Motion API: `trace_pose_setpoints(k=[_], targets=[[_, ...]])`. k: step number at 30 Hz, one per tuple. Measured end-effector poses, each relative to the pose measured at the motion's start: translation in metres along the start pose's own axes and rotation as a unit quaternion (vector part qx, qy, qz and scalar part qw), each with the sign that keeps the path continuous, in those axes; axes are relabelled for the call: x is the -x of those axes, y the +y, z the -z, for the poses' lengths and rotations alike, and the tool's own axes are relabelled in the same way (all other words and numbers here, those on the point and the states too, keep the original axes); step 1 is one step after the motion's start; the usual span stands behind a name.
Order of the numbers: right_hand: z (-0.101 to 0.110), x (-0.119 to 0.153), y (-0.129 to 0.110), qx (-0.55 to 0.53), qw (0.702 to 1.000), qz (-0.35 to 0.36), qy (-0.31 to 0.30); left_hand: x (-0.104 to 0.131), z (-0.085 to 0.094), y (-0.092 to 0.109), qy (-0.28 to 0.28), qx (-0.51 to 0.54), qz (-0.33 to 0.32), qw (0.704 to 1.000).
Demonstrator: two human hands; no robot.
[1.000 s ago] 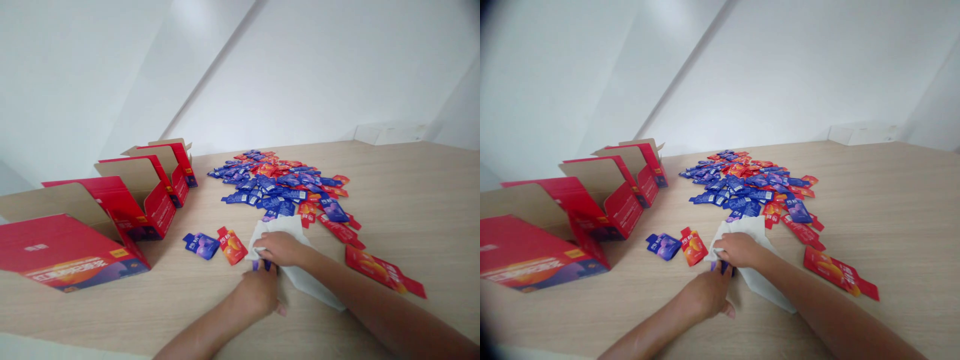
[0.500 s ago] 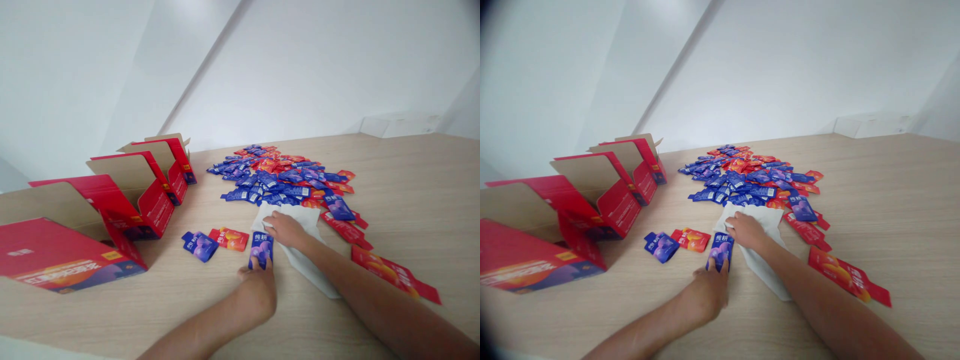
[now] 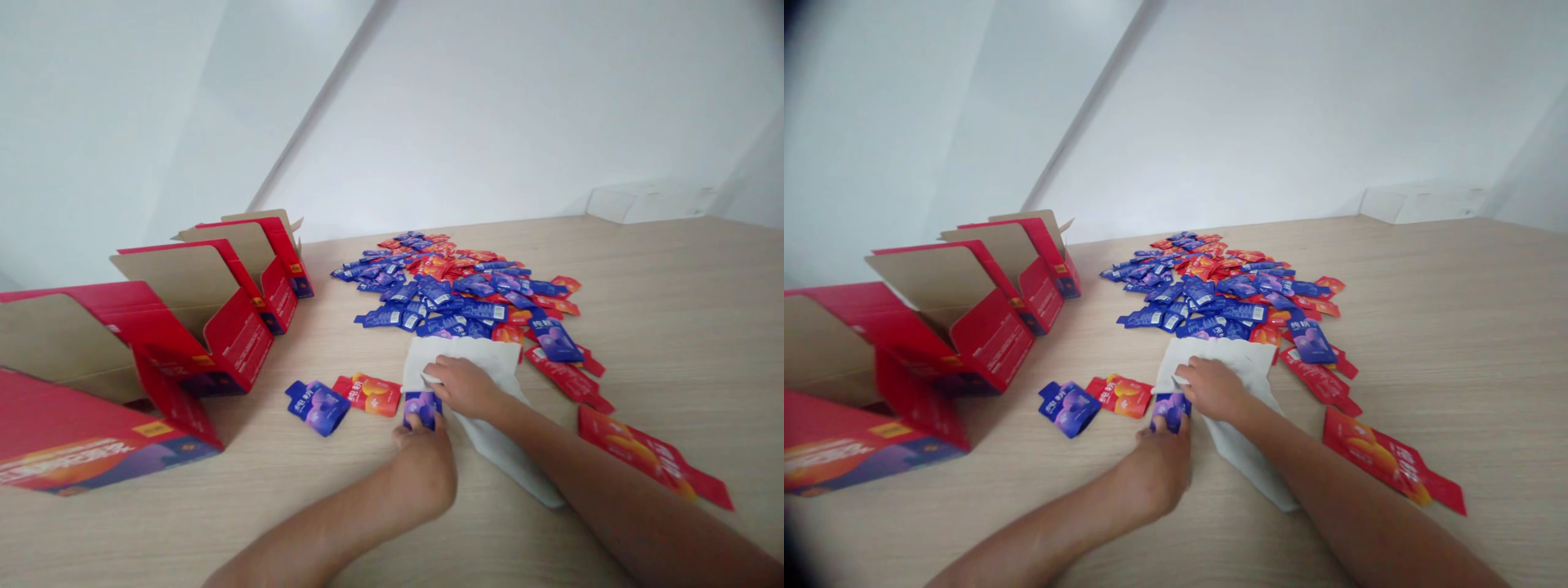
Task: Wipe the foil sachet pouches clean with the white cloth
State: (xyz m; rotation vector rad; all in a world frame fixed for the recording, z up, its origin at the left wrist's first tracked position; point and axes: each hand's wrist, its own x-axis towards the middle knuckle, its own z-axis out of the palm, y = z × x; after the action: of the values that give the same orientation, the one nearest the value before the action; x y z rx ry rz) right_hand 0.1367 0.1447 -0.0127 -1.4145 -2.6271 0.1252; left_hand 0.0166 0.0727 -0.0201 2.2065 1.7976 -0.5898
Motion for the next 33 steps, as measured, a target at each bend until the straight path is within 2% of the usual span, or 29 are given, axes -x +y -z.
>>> trace_pose_setpoints(k=[2,4,6,9,10,12,16,24,30,33], targets=[[0.0,-0.004,0.001,0.011,0.998,-0.054,0.002,-0.001,0.0,0.001,-0.001,0.001,0.021,1.0],[0.0,-0.004,-0.002,0.0,0.997,-0.074,0.005,-0.002,-0.001,0.003,-0.007,0.006,0.041,0.999],[0.001,0.0,-0.007,-0.026,0.998,-0.049,0.004,-0.002,-0.001,0.005,-0.01,0.012,0.048,0.999],[0.002,0.007,-0.015,-0.055,0.997,0.053,-0.023,-0.001,-0.003,0.007,0.004,0.019,0.042,0.999],[0.002,0.008,-0.016,-0.055,0.996,0.067,-0.032,-0.001,-0.003,0.007,0.011,0.021,0.042,0.999],[0.001,0.006,-0.012,-0.044,0.997,0.049,-0.036,0.0,-0.003,0.009,0.028,0.025,0.044,0.998],[0.001,0.0,0.002,-0.009,0.999,-0.034,-0.009,0.005,0.001,0.012,0.052,0.014,0.052,0.997],[0.0,0.006,-0.006,-0.052,0.997,0.058,-0.012,0.017,0.008,0.018,0.064,-0.03,0.051,0.996],[-0.002,-0.003,0.002,-0.023,0.998,-0.046,-0.021,0.016,0.004,0.021,0.108,-0.024,0.061,0.992],[-0.004,-0.004,0.005,-0.022,0.998,-0.056,-0.015,0.015,-0.002,0.023,0.135,-0.013,0.065,0.989]])
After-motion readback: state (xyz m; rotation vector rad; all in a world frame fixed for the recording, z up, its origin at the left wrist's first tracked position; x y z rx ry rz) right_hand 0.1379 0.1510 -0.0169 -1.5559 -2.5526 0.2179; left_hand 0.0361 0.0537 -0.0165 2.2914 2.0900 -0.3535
